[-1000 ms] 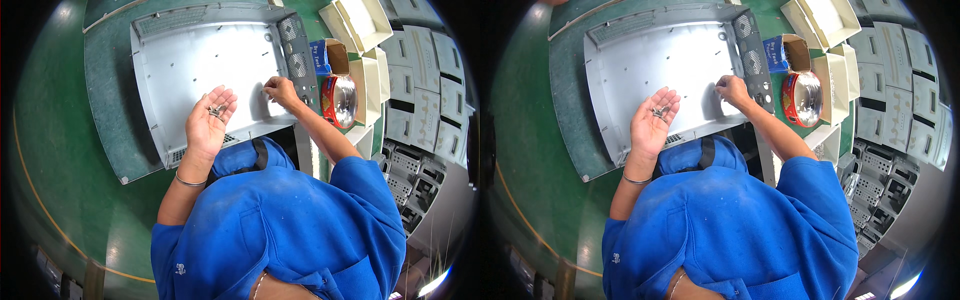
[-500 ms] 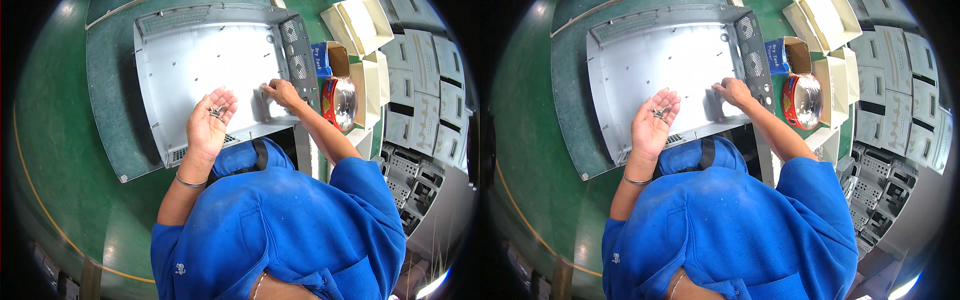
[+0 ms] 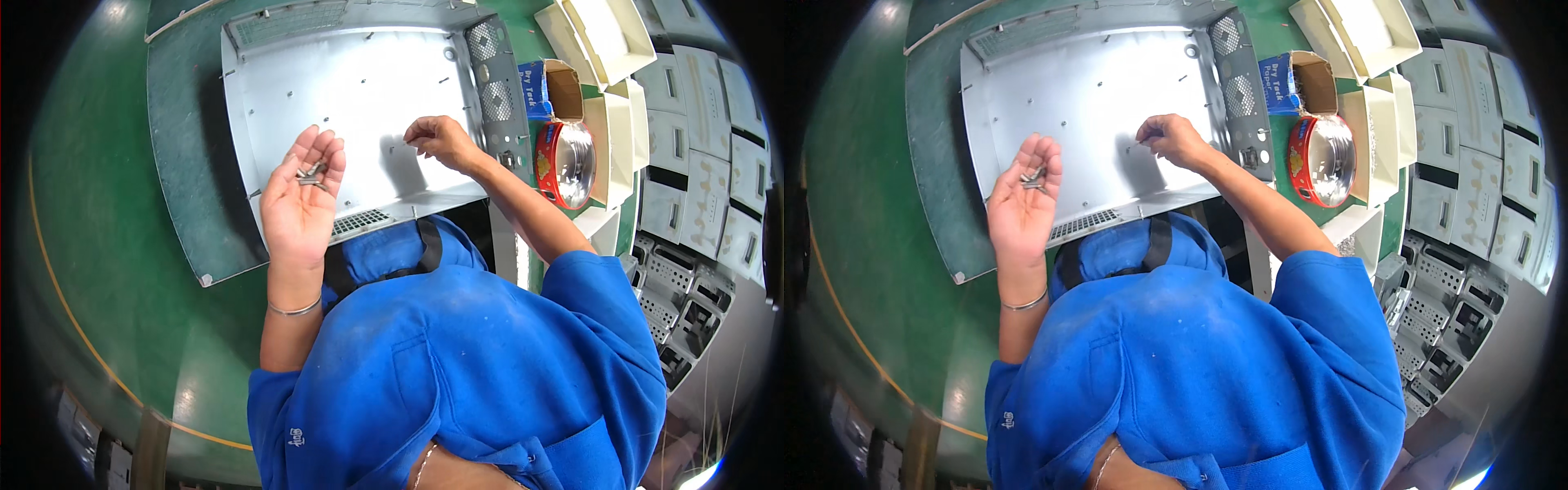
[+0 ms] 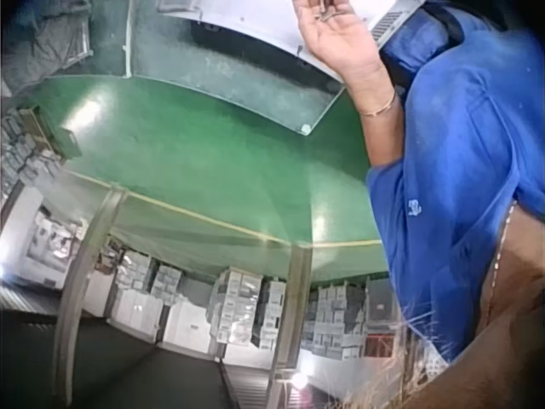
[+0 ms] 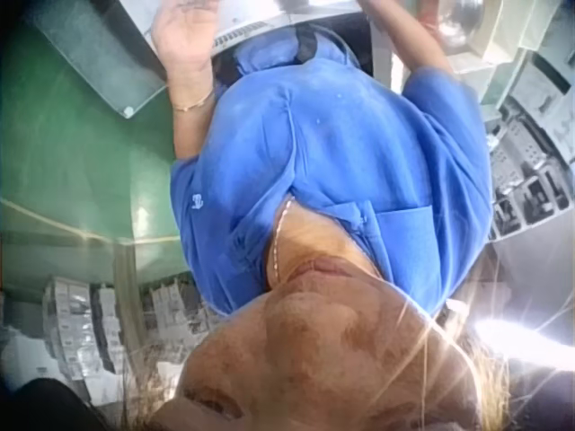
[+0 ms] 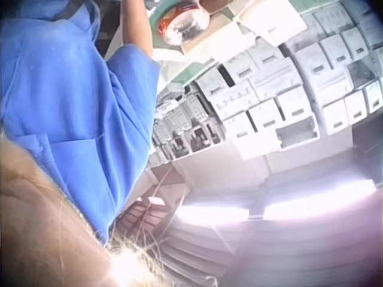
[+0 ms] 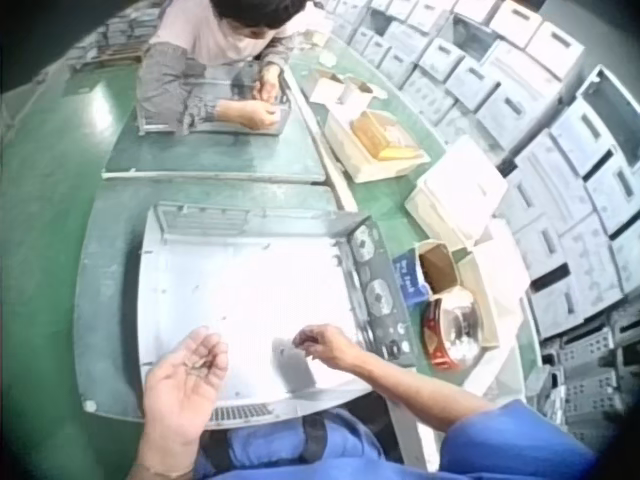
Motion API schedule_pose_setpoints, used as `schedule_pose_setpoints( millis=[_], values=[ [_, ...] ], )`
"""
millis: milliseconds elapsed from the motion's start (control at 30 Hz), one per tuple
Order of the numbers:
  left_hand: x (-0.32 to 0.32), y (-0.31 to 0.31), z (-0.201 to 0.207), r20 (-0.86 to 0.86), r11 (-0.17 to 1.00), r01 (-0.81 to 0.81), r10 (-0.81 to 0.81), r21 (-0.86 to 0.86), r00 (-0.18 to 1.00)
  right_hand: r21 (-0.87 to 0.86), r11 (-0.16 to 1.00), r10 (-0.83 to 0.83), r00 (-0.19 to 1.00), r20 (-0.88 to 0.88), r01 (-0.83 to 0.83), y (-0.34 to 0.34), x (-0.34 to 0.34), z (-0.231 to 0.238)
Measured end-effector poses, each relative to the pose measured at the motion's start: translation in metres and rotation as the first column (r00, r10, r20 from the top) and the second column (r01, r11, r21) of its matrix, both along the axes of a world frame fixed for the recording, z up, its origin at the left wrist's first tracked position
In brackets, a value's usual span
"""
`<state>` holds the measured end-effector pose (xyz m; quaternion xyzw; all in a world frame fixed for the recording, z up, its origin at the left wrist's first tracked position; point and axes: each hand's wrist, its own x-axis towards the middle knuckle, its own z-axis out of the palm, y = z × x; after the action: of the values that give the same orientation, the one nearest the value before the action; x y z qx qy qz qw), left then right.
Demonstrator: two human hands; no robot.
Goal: Manually inserting and tightening small metal pins or screws into a metal chassis at a factory workbench.
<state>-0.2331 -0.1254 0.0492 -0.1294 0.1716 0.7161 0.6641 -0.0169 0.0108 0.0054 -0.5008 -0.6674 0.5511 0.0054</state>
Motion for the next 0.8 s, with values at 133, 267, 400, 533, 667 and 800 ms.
schedule_pose_setpoints(
  millis=[133,267,400,533,667,800],
  values=[
    [-0.023,-0.017,0.019,-0.100,0.990,-0.101,0.110,0.095,0.989,-0.080,0.985,0.147,0.984,-0.102,-0.155,-0.015,-0.029,0.019],
    [-0.036,-0.030,0.020,-0.146,0.981,-0.173,0.185,0.091,0.972,-0.095,0.967,0.204,0.943,-0.263,-0.236,-0.032,-0.059,0.034],
    [-0.020,-0.029,0.022,-0.116,0.987,-0.162,0.159,-0.011,0.980,-0.222,0.975,-0.094,0.847,-0.523,-0.029,-0.041,-0.083,0.070],
    [-0.004,-0.024,0.021,0.034,0.986,-0.169,0.169,-0.012,0.985,-0.061,0.995,0.015,0.759,-0.651,-0.073,-0.054,-0.106,0.101],
    [0.001,-0.019,0.018,0.059,0.987,-0.161,0.161,-0.004,0.985,0.120,0.981,0.193,0.791,-0.581,-0.151,-0.059,-0.115,0.104],
    [0.001,-0.015,0.024,0.038,0.987,-0.157,0.158,-0.028,0.987,0.413,0.851,0.491,0.771,-0.406,-0.324,-0.060,-0.111,0.096]
  ],
)
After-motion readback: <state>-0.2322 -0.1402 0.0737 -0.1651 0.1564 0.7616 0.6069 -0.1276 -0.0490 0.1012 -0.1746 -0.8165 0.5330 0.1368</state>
